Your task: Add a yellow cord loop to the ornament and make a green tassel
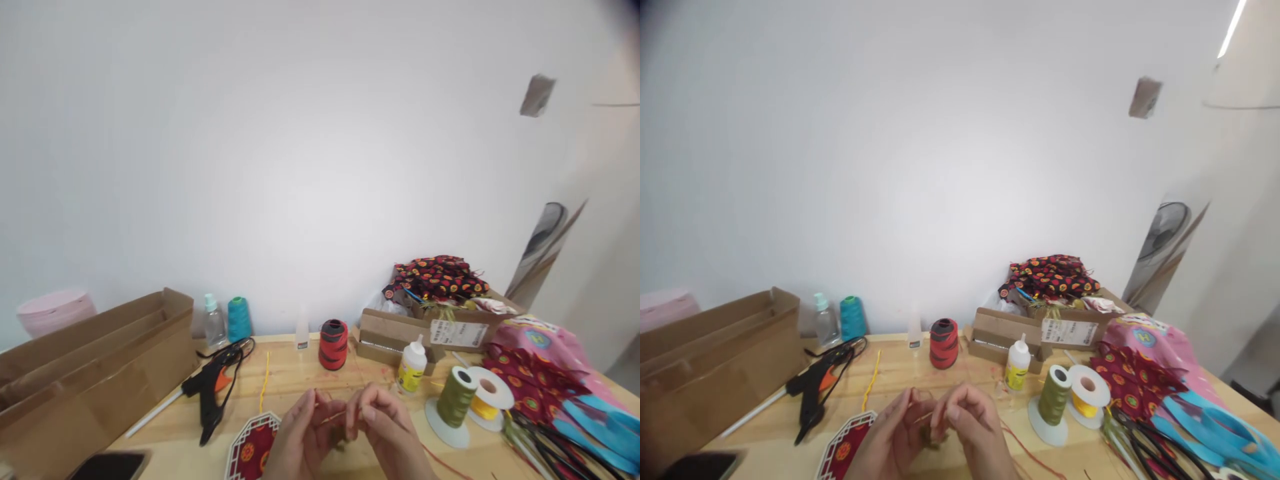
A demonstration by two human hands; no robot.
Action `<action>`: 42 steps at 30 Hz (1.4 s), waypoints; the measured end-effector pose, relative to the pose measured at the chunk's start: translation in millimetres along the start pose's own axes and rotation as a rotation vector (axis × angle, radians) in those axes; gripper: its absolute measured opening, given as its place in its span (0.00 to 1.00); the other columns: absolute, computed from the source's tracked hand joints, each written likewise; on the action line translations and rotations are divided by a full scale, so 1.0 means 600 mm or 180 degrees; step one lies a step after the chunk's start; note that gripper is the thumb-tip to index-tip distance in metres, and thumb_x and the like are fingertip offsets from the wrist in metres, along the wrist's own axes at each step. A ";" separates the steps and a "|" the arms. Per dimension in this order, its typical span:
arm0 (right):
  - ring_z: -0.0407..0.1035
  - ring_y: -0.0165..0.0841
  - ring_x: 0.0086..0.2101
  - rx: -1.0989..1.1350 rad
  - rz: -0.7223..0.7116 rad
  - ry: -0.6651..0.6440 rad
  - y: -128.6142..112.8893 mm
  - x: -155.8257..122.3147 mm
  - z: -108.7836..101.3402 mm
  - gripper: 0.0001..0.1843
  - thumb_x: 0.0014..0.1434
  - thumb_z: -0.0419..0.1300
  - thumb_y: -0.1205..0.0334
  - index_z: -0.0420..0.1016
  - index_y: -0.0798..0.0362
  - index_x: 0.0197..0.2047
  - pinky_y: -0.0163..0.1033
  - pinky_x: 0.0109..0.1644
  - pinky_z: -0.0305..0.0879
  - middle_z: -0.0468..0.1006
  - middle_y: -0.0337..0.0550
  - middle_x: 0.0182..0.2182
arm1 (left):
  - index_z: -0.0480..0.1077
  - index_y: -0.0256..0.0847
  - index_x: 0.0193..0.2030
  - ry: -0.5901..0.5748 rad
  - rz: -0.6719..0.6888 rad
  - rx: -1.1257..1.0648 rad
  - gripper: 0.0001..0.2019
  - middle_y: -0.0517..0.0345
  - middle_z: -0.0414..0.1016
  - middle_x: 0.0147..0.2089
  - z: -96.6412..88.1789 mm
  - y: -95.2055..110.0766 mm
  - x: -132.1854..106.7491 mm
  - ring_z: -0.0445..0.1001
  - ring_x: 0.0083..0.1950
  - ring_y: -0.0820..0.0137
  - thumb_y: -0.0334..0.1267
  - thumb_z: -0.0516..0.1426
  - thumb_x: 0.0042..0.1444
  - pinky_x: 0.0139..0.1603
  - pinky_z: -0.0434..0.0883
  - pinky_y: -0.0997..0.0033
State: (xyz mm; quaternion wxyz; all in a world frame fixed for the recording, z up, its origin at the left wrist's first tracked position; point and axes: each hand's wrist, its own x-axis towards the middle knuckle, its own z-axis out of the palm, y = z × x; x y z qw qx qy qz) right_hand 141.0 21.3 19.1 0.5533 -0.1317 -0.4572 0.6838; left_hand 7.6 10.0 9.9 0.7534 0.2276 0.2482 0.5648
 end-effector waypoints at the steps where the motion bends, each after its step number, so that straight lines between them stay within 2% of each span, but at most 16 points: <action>1: 0.65 0.28 0.24 0.0079 0.0029 0.0058 0.000 0.001 0.000 0.09 0.49 0.59 0.61 0.66 0.56 0.24 0.34 0.29 0.57 0.72 0.42 0.23 | 0.68 0.37 0.27 -0.0010 -0.0030 0.0012 0.10 0.52 0.76 0.29 0.002 0.001 0.000 0.73 0.31 0.67 0.43 0.57 0.46 0.35 0.66 0.67; 4: 0.66 0.28 0.23 0.0076 0.0083 0.0192 -0.003 0.002 0.000 0.09 0.50 0.58 0.62 0.64 0.56 0.24 0.34 0.29 0.58 0.72 0.41 0.22 | 0.68 0.38 0.32 0.0068 0.0022 0.0205 0.13 0.52 0.77 0.30 0.004 0.002 0.002 0.73 0.32 0.67 0.42 0.61 0.41 0.37 0.66 0.67; 9: 0.67 0.27 0.22 -0.0057 0.0207 0.0306 -0.003 0.004 -0.002 0.09 0.52 0.56 0.61 0.62 0.56 0.26 0.32 0.27 0.59 0.72 0.41 0.23 | 0.66 0.39 0.36 0.0428 0.0185 0.0821 0.20 0.57 0.77 0.28 -0.009 -0.004 0.011 0.74 0.29 0.71 0.32 0.65 0.32 0.34 0.67 0.73; 12: 0.68 0.27 0.20 0.0030 0.0226 0.0353 0.001 0.014 -0.003 0.11 0.50 0.58 0.58 0.61 0.56 0.26 0.31 0.25 0.59 0.72 0.40 0.22 | 0.66 0.37 0.34 0.0578 0.0344 0.0959 0.22 0.55 0.77 0.25 -0.015 -0.007 0.018 0.74 0.28 0.70 0.32 0.66 0.29 0.32 0.68 0.74; 15: 0.67 0.27 0.18 0.0175 0.0360 0.0370 -0.001 0.029 0.001 0.14 0.47 0.60 0.57 0.60 0.56 0.25 0.30 0.22 0.59 0.73 0.41 0.21 | 0.67 0.36 0.33 0.0490 0.0488 0.1068 0.22 0.53 0.76 0.22 -0.011 -0.001 0.023 0.73 0.25 0.69 0.34 0.67 0.27 0.30 0.68 0.74; 19: 0.67 0.26 0.18 0.0325 0.0498 0.0323 -0.017 0.039 0.015 0.12 0.47 0.60 0.60 0.60 0.57 0.24 0.31 0.23 0.60 0.73 0.42 0.21 | 0.67 0.36 0.34 0.0330 0.0373 0.1273 0.21 0.53 0.77 0.24 0.005 0.021 0.016 0.74 0.28 0.69 0.34 0.66 0.29 0.33 0.68 0.74; 21: 0.67 0.25 0.20 0.0459 0.0447 0.0403 -0.019 0.038 0.017 0.12 0.47 0.60 0.59 0.60 0.56 0.25 0.30 0.24 0.60 0.73 0.41 0.22 | 0.68 0.36 0.34 0.0410 0.0335 0.1349 0.21 0.53 0.77 0.25 0.008 0.030 0.013 0.73 0.29 0.70 0.33 0.66 0.29 0.34 0.68 0.74; 24: 0.61 0.21 0.17 0.0534 0.0023 0.0865 0.006 0.033 0.002 0.13 0.45 0.61 0.57 0.61 0.55 0.25 0.26 0.19 0.55 0.71 0.37 0.23 | 0.68 0.36 0.33 0.0711 0.0520 0.1371 0.21 0.56 0.76 0.23 0.001 0.032 0.013 0.73 0.26 0.71 0.34 0.67 0.27 0.31 0.69 0.75; 26: 0.53 0.18 0.14 0.0239 -0.0131 0.1045 0.038 0.028 -0.016 0.14 0.43 0.63 0.55 0.64 0.55 0.27 0.25 0.16 0.48 0.67 0.33 0.19 | 0.68 0.36 0.32 0.0867 0.0774 0.1264 0.22 0.56 0.75 0.22 -0.008 0.024 0.017 0.72 0.25 0.71 0.34 0.67 0.25 0.30 0.69 0.75; 27: 0.49 0.18 0.13 -0.0012 -0.0084 0.0976 0.055 0.027 -0.025 0.15 0.41 0.64 0.54 0.67 0.55 0.28 0.25 0.15 0.46 0.64 0.31 0.17 | 0.69 0.36 0.32 0.0893 0.0869 0.1200 0.23 0.56 0.75 0.21 -0.012 0.019 0.020 0.72 0.25 0.71 0.35 0.68 0.24 0.29 0.69 0.76; 31: 0.55 0.22 0.19 -0.1081 -0.0124 0.0742 0.094 0.020 -0.046 0.19 0.38 0.66 0.53 0.73 0.56 0.33 0.29 0.22 0.54 0.64 0.35 0.19 | 0.70 0.35 0.32 0.0778 0.0976 0.1114 0.23 0.54 0.75 0.20 -0.022 -0.002 0.025 0.73 0.25 0.68 0.35 0.68 0.23 0.27 0.68 0.75; 35: 0.59 0.28 0.24 -0.1670 -0.0314 0.0826 0.074 0.009 -0.036 0.20 0.43 0.61 0.49 0.74 0.54 0.36 0.34 0.27 0.58 0.64 0.38 0.22 | 0.70 0.36 0.35 0.0706 0.0752 0.1007 0.24 0.54 0.75 0.22 -0.020 -0.007 0.015 0.74 0.27 0.67 0.34 0.67 0.25 0.31 0.69 0.73; 38: 0.60 0.30 0.25 -0.2216 -0.0558 0.0787 0.051 0.005 -0.022 0.19 0.43 0.60 0.50 0.76 0.53 0.35 0.35 0.28 0.59 0.63 0.39 0.21 | 0.70 0.37 0.36 0.0591 0.0580 0.0929 0.23 0.53 0.76 0.25 -0.017 -0.005 0.007 0.74 0.29 0.68 0.33 0.67 0.27 0.34 0.69 0.73; 42: 0.60 0.29 0.25 -0.2712 -0.0669 0.0612 0.035 0.004 -0.008 0.12 0.43 0.62 0.54 0.78 0.51 0.30 0.35 0.29 0.59 0.63 0.37 0.19 | 0.69 0.38 0.37 0.0652 0.0741 0.1006 0.23 0.55 0.76 0.25 -0.018 -0.009 0.005 0.74 0.29 0.69 0.34 0.66 0.29 0.32 0.68 0.76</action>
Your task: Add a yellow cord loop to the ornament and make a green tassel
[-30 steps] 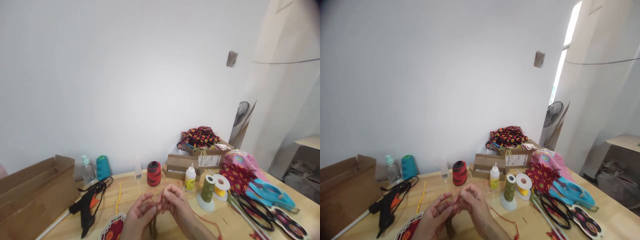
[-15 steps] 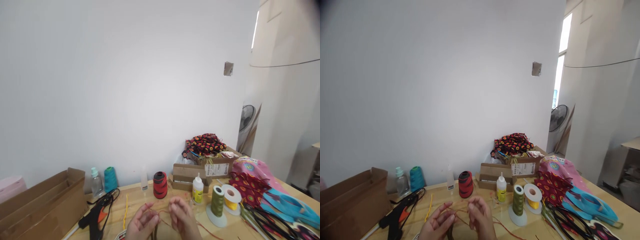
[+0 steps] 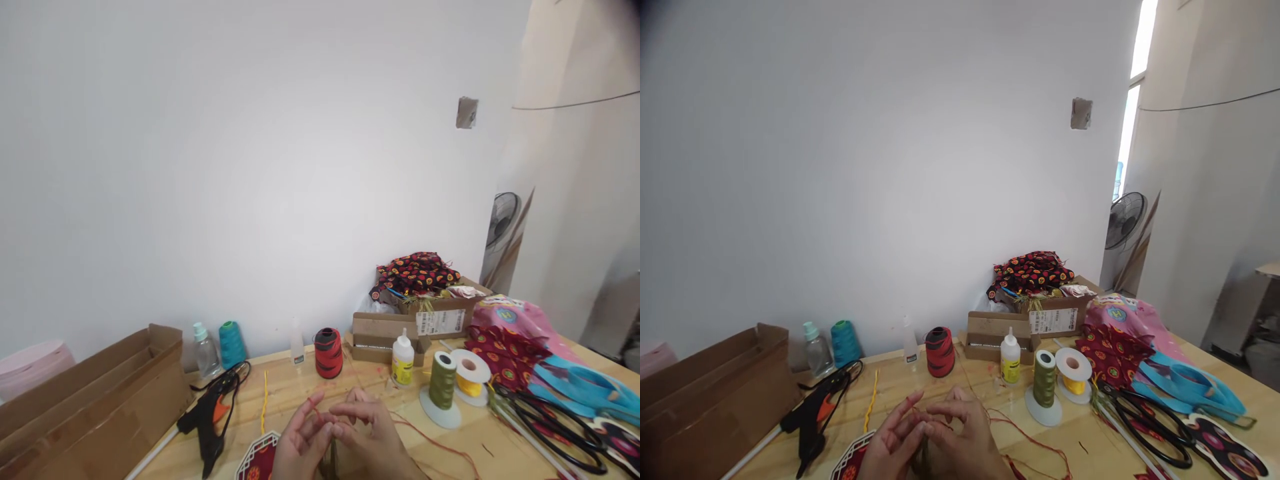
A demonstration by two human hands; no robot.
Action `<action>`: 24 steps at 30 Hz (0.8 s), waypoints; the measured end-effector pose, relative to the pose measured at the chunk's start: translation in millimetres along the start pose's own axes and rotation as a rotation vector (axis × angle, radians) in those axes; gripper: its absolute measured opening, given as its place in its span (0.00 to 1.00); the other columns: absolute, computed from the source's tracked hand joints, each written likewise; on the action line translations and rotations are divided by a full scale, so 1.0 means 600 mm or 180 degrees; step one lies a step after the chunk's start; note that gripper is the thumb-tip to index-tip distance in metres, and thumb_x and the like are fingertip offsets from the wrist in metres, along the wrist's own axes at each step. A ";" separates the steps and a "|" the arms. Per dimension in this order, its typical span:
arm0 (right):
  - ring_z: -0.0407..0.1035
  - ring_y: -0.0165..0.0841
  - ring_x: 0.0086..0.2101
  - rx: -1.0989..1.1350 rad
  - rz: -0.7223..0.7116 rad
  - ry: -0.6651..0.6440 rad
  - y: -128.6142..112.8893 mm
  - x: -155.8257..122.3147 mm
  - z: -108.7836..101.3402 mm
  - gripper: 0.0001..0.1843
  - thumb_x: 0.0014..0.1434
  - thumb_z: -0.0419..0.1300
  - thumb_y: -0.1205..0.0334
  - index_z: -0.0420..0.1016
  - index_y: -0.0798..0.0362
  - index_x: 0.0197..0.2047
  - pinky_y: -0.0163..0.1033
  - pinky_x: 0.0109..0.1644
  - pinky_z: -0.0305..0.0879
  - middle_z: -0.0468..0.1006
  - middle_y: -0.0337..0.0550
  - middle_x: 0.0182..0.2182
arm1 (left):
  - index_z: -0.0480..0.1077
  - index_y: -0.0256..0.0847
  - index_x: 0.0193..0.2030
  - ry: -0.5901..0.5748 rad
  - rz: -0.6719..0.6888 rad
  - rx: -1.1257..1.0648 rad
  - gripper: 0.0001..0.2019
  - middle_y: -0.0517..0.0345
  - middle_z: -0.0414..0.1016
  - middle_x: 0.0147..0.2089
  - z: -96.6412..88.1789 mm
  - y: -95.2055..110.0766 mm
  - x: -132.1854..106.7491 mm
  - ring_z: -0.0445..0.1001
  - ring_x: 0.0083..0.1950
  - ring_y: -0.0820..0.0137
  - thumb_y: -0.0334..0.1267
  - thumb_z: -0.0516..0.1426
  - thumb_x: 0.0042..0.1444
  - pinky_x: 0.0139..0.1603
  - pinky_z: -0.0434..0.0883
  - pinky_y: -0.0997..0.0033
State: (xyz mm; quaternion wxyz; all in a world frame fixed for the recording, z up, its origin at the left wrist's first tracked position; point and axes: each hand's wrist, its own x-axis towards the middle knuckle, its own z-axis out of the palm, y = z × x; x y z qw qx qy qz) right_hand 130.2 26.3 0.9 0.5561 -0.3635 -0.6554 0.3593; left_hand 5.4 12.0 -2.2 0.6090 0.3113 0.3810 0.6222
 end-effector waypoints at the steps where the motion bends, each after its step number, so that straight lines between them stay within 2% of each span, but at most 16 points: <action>1: 0.60 0.29 0.24 -0.0028 0.0030 -0.0019 -0.002 0.000 0.000 0.10 0.44 0.62 0.54 0.78 0.51 0.28 0.34 0.29 0.59 0.64 0.37 0.18 | 0.69 0.38 0.37 0.0025 0.0029 0.0038 0.23 0.55 0.76 0.25 -0.001 -0.001 0.000 0.74 0.30 0.69 0.36 0.66 0.30 0.32 0.68 0.76; 6: 0.62 0.30 0.25 -0.0047 0.0295 -0.0166 -0.001 -0.002 0.000 0.10 0.46 0.60 0.53 0.79 0.50 0.26 0.35 0.30 0.60 0.68 0.39 0.19 | 0.69 0.37 0.41 0.0117 0.0140 0.0126 0.22 0.54 0.76 0.28 -0.002 0.002 -0.006 0.73 0.33 0.65 0.45 0.61 0.38 0.36 0.68 0.71; 12: 0.60 0.28 0.23 -0.0138 0.0440 -0.0201 0.007 -0.005 0.000 0.11 0.45 0.61 0.53 0.79 0.51 0.25 0.33 0.28 0.57 0.65 0.37 0.17 | 0.69 0.38 0.42 0.0248 0.0289 0.0618 0.22 0.53 0.75 0.34 0.001 0.011 -0.013 0.73 0.37 0.66 0.46 0.60 0.39 0.37 0.68 0.75; 18: 0.61 0.27 0.24 -0.0515 -0.0010 -0.0153 -0.002 -0.003 -0.007 0.12 0.51 0.57 0.58 0.76 0.54 0.22 0.32 0.28 0.57 0.68 0.38 0.18 | 0.68 0.39 0.41 -0.0222 0.0099 0.0490 0.22 0.54 0.75 0.32 0.001 0.010 -0.011 0.73 0.37 0.66 0.36 0.64 0.34 0.38 0.69 0.73; 24: 0.62 0.28 0.25 -0.0911 -0.0574 -0.0092 -0.003 -0.006 -0.009 0.10 0.53 0.55 0.62 0.73 0.55 0.23 0.32 0.29 0.57 0.68 0.39 0.20 | 0.64 0.37 0.44 -0.0139 0.0138 0.0528 0.25 0.58 0.74 0.25 0.000 0.011 -0.010 0.73 0.31 0.70 0.32 0.64 0.35 0.36 0.69 0.73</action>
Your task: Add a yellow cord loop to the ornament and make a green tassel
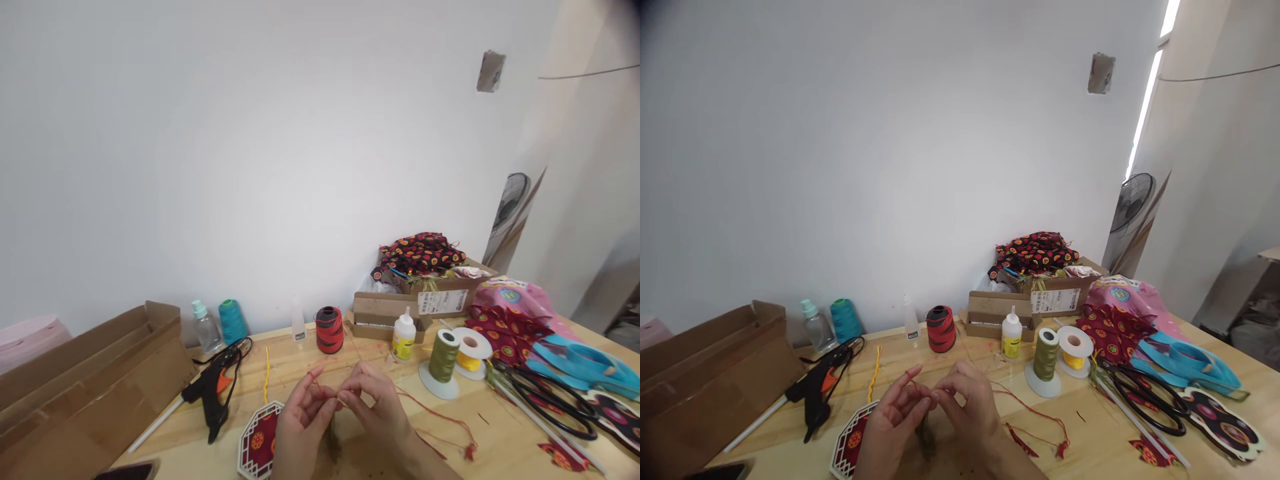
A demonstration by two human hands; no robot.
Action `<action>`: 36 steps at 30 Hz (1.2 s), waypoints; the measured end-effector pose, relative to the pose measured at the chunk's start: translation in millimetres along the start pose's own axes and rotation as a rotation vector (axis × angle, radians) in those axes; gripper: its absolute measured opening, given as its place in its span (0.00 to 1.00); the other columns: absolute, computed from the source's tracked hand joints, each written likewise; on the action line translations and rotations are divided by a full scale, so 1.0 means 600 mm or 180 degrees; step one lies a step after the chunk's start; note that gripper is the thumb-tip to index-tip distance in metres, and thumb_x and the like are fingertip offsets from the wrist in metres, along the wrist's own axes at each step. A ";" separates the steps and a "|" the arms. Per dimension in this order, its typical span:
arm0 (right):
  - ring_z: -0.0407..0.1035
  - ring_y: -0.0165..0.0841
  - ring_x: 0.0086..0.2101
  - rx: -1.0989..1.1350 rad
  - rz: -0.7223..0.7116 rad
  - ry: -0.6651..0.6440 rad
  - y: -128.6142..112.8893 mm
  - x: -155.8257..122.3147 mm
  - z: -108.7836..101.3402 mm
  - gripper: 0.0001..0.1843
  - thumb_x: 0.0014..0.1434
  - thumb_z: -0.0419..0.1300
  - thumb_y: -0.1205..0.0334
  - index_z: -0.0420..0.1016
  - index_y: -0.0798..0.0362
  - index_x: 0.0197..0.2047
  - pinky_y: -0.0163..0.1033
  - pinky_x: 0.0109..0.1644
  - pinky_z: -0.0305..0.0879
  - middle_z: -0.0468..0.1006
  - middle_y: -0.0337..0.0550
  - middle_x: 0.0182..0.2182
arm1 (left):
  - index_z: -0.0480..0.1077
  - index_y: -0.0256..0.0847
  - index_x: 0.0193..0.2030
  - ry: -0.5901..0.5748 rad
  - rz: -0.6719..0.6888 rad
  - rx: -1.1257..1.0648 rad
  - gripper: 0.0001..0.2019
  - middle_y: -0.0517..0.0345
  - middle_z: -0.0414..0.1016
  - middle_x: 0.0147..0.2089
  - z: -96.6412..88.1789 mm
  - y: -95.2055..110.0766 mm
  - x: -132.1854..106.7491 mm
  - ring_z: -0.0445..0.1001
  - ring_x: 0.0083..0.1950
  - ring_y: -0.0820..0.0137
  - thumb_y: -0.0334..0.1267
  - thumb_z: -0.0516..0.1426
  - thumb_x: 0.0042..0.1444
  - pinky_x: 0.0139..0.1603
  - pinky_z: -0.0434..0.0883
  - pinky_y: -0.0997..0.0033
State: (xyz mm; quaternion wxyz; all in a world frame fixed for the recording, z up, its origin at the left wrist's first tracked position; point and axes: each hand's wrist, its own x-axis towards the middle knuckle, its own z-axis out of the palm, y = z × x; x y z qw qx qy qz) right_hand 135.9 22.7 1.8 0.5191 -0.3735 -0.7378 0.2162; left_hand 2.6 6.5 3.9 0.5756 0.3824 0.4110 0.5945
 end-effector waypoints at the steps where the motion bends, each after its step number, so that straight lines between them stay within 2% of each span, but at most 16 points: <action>1: 0.62 0.29 0.25 -0.0089 -0.0030 0.0022 0.001 -0.001 0.000 0.10 0.53 0.55 0.63 0.72 0.55 0.23 0.33 0.29 0.57 0.67 0.39 0.20 | 0.63 0.36 0.45 -0.0013 -0.0032 0.0025 0.26 0.58 0.74 0.25 0.000 0.000 0.000 0.73 0.30 0.70 0.32 0.64 0.35 0.36 0.69 0.72; 4: 0.61 0.29 0.25 -0.0375 -0.0018 0.0161 0.005 -0.005 0.002 0.10 0.53 0.54 0.64 0.69 0.55 0.22 0.33 0.28 0.56 0.66 0.38 0.20 | 0.61 0.35 0.47 -0.0118 -0.0210 0.0082 0.29 0.58 0.74 0.25 -0.002 -0.001 0.002 0.72 0.28 0.70 0.33 0.64 0.35 0.35 0.69 0.72; 9: 0.60 0.30 0.26 -0.0433 -0.0152 0.0240 0.011 -0.006 0.005 0.09 0.54 0.53 0.67 0.67 0.54 0.22 0.33 0.28 0.55 0.64 0.38 0.21 | 0.64 0.34 0.45 -0.0329 -0.0417 0.0117 0.28 0.58 0.74 0.24 -0.009 0.000 0.003 0.72 0.26 0.71 0.34 0.65 0.33 0.33 0.68 0.72; 14: 0.60 0.30 0.29 -0.0274 -0.0303 0.0296 0.005 -0.002 0.001 0.08 0.54 0.51 0.67 0.67 0.54 0.25 0.34 0.31 0.58 0.63 0.40 0.25 | 0.64 0.36 0.47 -0.0204 -0.0436 -0.0280 0.24 0.53 0.76 0.30 -0.007 0.006 -0.008 0.72 0.32 0.69 0.42 0.60 0.42 0.38 0.66 0.70; 17: 0.60 0.31 0.30 -0.0267 -0.0359 0.0330 0.000 -0.002 -0.001 0.07 0.54 0.52 0.68 0.67 0.53 0.27 0.35 0.33 0.58 0.63 0.40 0.26 | 0.62 0.35 0.50 -0.0203 -0.0541 -0.0364 0.26 0.52 0.75 0.31 -0.003 0.006 -0.010 0.72 0.32 0.69 0.43 0.59 0.43 0.39 0.65 0.69; 22: 0.61 0.31 0.30 -0.0419 -0.0437 0.0309 0.002 -0.007 -0.001 0.06 0.54 0.52 0.69 0.66 0.53 0.27 0.35 0.32 0.57 0.64 0.40 0.26 | 0.56 0.33 0.55 -0.0495 -0.0433 -0.0123 0.32 0.59 0.72 0.24 -0.003 -0.004 -0.003 0.67 0.26 0.77 0.38 0.60 0.43 0.32 0.63 0.77; 26: 0.61 0.31 0.29 -0.0618 -0.0459 0.0331 0.006 -0.007 0.000 0.06 0.54 0.52 0.70 0.65 0.53 0.26 0.35 0.32 0.56 0.65 0.40 0.26 | 0.53 0.30 0.56 -0.0567 -0.0400 0.0046 0.35 0.60 0.71 0.21 -0.005 -0.006 0.001 0.64 0.23 0.78 0.37 0.62 0.41 0.27 0.61 0.78; 32: 0.61 0.30 0.28 -0.0655 -0.0474 0.0320 0.003 -0.008 0.002 0.07 0.54 0.52 0.69 0.64 0.53 0.25 0.35 0.30 0.55 0.65 0.39 0.25 | 0.58 0.30 0.53 -0.0683 -0.0391 0.0211 0.33 0.61 0.70 0.19 -0.006 0.001 0.000 0.66 0.23 0.76 0.36 0.63 0.38 0.25 0.61 0.78; 36: 0.61 0.31 0.29 -0.0553 -0.0450 0.0341 0.007 -0.010 0.004 0.07 0.54 0.51 0.69 0.65 0.53 0.26 0.35 0.31 0.56 0.65 0.40 0.25 | 0.62 0.33 0.51 -0.0611 -0.0337 0.0019 0.28 0.59 0.71 0.22 -0.005 0.001 -0.005 0.67 0.26 0.75 0.41 0.60 0.42 0.30 0.63 0.75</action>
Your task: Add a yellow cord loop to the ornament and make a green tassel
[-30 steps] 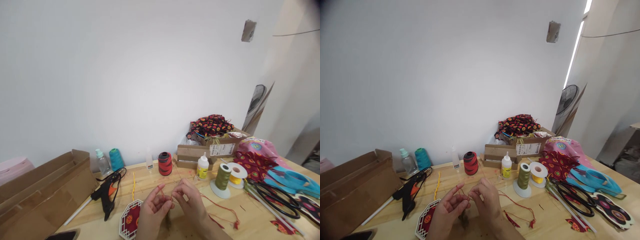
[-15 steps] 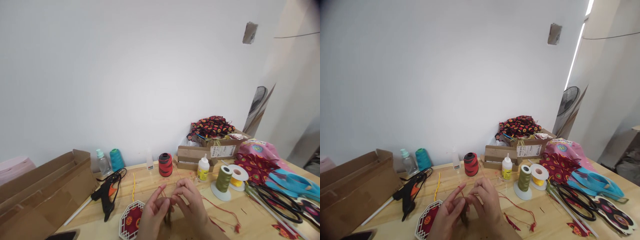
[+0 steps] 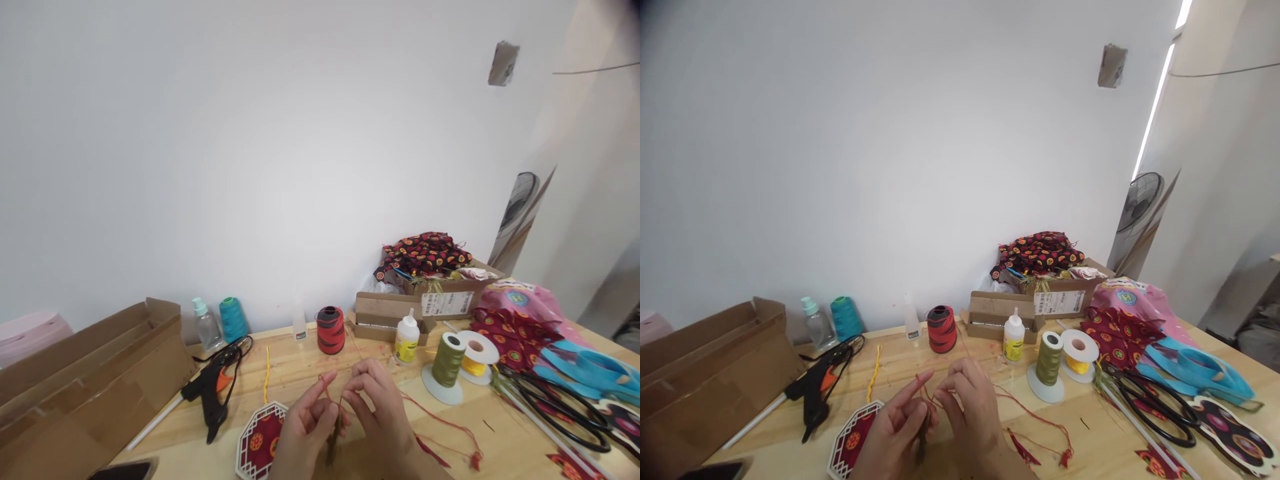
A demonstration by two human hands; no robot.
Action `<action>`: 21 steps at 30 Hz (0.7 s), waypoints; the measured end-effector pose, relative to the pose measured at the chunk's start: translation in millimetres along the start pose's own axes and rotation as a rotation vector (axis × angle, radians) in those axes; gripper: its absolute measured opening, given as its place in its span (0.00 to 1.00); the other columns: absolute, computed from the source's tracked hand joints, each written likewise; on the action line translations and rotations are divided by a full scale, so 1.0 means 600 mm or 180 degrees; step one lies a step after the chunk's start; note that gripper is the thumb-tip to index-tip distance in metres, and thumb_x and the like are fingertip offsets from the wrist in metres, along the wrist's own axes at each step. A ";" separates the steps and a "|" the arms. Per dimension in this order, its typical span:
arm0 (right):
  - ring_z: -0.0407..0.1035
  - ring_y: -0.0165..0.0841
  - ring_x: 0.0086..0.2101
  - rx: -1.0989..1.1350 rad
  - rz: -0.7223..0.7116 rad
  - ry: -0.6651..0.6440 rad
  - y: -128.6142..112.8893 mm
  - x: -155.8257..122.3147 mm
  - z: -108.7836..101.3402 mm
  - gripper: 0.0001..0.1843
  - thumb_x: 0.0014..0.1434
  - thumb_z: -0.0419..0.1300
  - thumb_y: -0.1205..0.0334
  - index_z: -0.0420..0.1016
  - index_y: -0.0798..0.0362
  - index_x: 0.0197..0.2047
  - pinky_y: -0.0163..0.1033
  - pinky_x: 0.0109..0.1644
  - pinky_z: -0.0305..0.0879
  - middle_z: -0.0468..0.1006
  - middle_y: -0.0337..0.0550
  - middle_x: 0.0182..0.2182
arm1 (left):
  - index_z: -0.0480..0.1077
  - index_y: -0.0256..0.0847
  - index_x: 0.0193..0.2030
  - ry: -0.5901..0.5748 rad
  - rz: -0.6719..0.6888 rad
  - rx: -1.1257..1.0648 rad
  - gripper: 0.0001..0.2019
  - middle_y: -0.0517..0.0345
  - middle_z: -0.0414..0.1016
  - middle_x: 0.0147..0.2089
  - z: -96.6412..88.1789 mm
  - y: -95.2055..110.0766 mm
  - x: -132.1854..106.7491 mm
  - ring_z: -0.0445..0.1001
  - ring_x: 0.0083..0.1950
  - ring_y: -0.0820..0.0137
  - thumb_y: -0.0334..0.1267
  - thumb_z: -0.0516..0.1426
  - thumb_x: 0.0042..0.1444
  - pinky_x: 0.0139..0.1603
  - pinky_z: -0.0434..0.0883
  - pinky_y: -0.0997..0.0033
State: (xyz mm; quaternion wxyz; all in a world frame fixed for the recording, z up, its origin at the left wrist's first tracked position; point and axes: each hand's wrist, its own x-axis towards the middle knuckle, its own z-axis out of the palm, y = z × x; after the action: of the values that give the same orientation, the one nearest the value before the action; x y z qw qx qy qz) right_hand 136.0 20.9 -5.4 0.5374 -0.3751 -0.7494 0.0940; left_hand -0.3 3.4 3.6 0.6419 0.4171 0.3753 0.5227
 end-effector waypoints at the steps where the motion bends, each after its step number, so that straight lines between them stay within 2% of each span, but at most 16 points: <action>1: 0.61 0.31 0.29 0.0000 -0.0006 -0.0001 0.001 0.000 0.001 0.07 0.54 0.51 0.69 0.65 0.53 0.26 0.35 0.31 0.56 0.65 0.40 0.26 | 0.63 0.34 0.50 0.0010 -0.0001 -0.0082 0.27 0.58 0.72 0.23 0.001 0.000 -0.001 0.68 0.27 0.74 0.42 0.60 0.43 0.31 0.63 0.74; 4: 0.61 0.31 0.30 -0.0028 -0.0027 -0.0023 0.001 -0.001 0.002 0.07 0.54 0.51 0.70 0.66 0.53 0.26 0.36 0.32 0.57 0.65 0.40 0.26 | 0.65 0.37 0.49 0.0009 -0.0029 -0.0197 0.25 0.58 0.72 0.24 0.004 0.001 -0.001 0.68 0.27 0.73 0.41 0.60 0.42 0.33 0.63 0.74; 8: 0.62 0.31 0.30 -0.0046 0.0008 0.0007 -0.003 0.000 0.000 0.07 0.55 0.51 0.69 0.66 0.53 0.27 0.35 0.32 0.57 0.66 0.40 0.26 | 0.67 0.39 0.46 0.0011 0.0030 -0.0249 0.22 0.61 0.69 0.21 0.003 0.001 -0.002 0.66 0.24 0.76 0.39 0.61 0.42 0.30 0.62 0.76; 13: 0.62 0.31 0.29 0.0034 0.0436 0.0328 -0.006 -0.001 -0.005 0.08 0.56 0.50 0.66 0.65 0.54 0.26 0.36 0.33 0.57 0.67 0.40 0.25 | 0.66 0.40 0.47 0.0148 0.0086 -0.0415 0.21 0.61 0.68 0.23 0.002 0.002 -0.004 0.65 0.23 0.78 0.40 0.59 0.44 0.28 0.62 0.77; 16: 0.60 0.30 0.26 0.0145 0.0573 0.0084 -0.013 -0.001 -0.004 0.13 0.56 0.50 0.62 0.68 0.54 0.22 0.35 0.30 0.56 0.65 0.39 0.20 | 0.63 0.41 0.51 0.0281 0.0102 -0.0338 0.25 0.61 0.69 0.25 0.005 0.006 -0.005 0.65 0.24 0.77 0.40 0.59 0.43 0.30 0.62 0.77; 19: 0.62 0.30 0.27 0.0489 0.0847 -0.0298 -0.024 0.002 0.000 0.16 0.56 0.51 0.59 0.72 0.53 0.21 0.34 0.32 0.57 0.68 0.40 0.20 | 0.62 0.40 0.52 0.0246 0.0088 -0.0164 0.27 0.65 0.66 0.20 0.008 0.007 -0.003 0.65 0.24 0.77 0.40 0.60 0.42 0.30 0.62 0.77; 21: 0.62 0.31 0.28 0.0859 0.1092 -0.0379 -0.028 0.003 0.002 0.19 0.56 0.51 0.57 0.72 0.54 0.18 0.35 0.33 0.58 0.68 0.40 0.20 | 0.62 0.39 0.52 0.0174 0.0104 -0.0018 0.27 0.66 0.65 0.19 0.007 0.003 -0.001 0.64 0.23 0.77 0.40 0.60 0.43 0.29 0.61 0.77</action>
State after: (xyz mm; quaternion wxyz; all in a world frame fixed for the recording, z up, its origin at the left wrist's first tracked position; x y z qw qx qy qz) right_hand 126.8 10.7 4.3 0.5136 -0.4155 -0.6857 0.3055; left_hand 2.9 2.6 6.8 0.6240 0.4068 0.3844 0.5453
